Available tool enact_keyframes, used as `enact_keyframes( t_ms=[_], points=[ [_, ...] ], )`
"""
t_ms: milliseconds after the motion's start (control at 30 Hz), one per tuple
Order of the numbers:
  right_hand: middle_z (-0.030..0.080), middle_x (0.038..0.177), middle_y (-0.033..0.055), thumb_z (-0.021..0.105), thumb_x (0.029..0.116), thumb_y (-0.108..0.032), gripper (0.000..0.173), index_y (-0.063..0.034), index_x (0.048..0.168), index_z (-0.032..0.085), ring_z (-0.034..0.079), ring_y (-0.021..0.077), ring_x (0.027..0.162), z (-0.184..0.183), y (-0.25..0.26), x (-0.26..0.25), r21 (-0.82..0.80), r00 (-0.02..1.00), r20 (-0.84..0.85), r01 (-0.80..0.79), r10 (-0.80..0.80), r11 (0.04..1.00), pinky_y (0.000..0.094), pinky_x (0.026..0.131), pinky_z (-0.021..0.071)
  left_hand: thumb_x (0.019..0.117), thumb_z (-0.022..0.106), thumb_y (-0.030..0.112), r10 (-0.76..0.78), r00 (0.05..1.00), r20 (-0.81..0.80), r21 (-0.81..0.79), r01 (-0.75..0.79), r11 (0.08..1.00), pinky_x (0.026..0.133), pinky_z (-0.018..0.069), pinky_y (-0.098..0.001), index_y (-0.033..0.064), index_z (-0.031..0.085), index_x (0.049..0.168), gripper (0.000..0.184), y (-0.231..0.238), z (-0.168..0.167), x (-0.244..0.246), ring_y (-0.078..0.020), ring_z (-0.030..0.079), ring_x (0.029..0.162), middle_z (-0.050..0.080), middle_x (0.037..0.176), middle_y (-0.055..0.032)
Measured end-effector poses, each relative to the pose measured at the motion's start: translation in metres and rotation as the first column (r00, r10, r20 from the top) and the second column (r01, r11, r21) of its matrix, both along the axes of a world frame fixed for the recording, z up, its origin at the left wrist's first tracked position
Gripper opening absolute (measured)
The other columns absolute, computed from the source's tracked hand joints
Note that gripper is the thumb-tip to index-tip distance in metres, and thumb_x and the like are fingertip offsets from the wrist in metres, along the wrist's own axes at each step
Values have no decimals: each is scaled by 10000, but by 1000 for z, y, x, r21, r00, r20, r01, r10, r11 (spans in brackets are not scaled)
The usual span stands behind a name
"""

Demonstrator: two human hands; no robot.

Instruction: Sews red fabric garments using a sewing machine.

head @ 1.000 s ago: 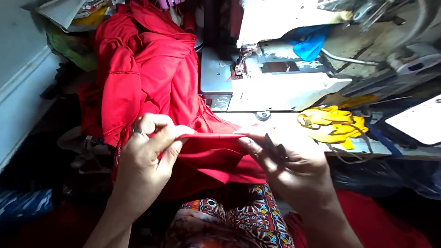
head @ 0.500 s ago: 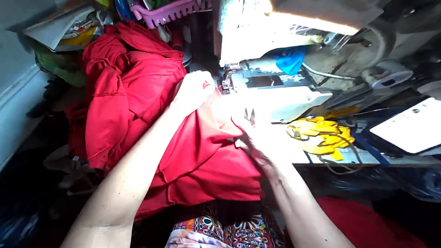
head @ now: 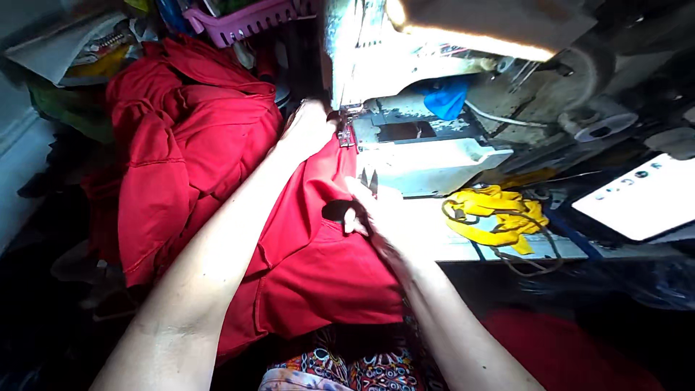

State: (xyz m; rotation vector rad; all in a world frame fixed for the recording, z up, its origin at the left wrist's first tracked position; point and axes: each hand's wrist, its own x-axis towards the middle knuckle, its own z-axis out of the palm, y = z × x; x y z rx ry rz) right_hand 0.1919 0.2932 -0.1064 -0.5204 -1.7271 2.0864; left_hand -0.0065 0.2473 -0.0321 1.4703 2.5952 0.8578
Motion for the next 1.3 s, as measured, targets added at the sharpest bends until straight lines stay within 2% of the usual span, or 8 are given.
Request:
enact_keyframes(
  t_ms=[267, 400, 500, 600, 733, 900, 1100, 1300],
  points=[
    [667, 915, -23, 624, 1019, -272, 266, -148, 1254, 647, 599, 28, 671, 24, 16, 29, 680, 968, -90, 231, -233, 696, 224, 578, 521, 962, 735, 249, 233, 968, -88, -55, -239, 970, 878, 535, -503, 54, 619, 1248, 365, -145, 21, 84, -324, 643, 1064, 630, 1251, -169],
    [642, 1123, 106, 701, 964, -320, 235, -130, 1102, 687, 656, 236, 852, 25, 5, 23, 887, 992, -9, 65, -124, 456, 452, 639, 531, 955, 702, 142, 331, 943, -35, -132, -332, 934, 604, 500, -510, 48, 606, 1138, 227, -177, -18, 84, -296, 598, 652, 614, 783, -138],
    [640, 1123, 50, 660, 968, -142, 150, -109, 1108, 700, 640, 134, 903, 33, -5, 20, 749, 999, -1, -32, 50, 662, 338, 738, 558, 975, 588, 153, 356, 912, -203, 133, -334, 933, 612, 596, -419, 50, 637, 1092, 163, -173, -4, 50, -195, 677, 670, 677, 836, -95],
    [553, 673, -25, 575, 1025, -152, 62, -102, 1028, 611, 491, 41, 488, 36, -13, 14, 257, 981, -119, -118, 152, 959, 189, 436, 439, 969, 576, 73, 406, 880, -247, 336, -316, 887, 803, 513, -460, -16, 635, 1024, 120, -143, -9, 22, -290, 628, 869, 643, 1004, -189],
    [504, 574, -48, 550, 1052, -194, 134, -125, 1027, 662, 341, -27, 379, 36, -6, 13, -279, 972, -101, -234, 214, 931, 126, 342, 306, 978, 558, 37, 384, 890, -245, 200, -341, 918, 827, 525, -533, -28, 642, 1004, 109, -128, -33, 8, -380, 650, 977, 634, 1056, -224],
    [658, 829, -17, 669, 986, -242, 282, -119, 1239, 643, 570, 39, 620, 41, -7, 16, 301, 998, 47, -43, 30, 953, 220, 547, 494, 1030, 520, 111, 302, 937, -177, 128, -282, 951, 986, 516, -488, 32, 662, 1237, 263, -128, 1, 53, -326, 608, 1195, 569, 1368, -193],
    [666, 899, -72, 645, 967, -138, 131, -155, 1095, 666, 616, 0, 728, 36, -27, 35, 640, 994, -96, 23, 51, 768, 185, 619, 530, 1024, 624, 238, -84, 837, 541, 238, -57, 970, 517, 467, -246, 40, 623, 777, 316, -85, -6, 98, -58, 550, 519, 592, 605, -2],
    [617, 750, 15, 599, 1032, -367, 250, -131, 1047, 679, 570, 115, 611, 31, -3, 40, 599, 976, 210, -89, -50, 796, 328, 536, 471, 1035, 571, 122, -217, 885, 412, 36, 223, 974, 562, 508, -237, 36, 711, 875, 229, -85, 0, 86, -52, 594, 569, 665, 680, -4]
  ],
)
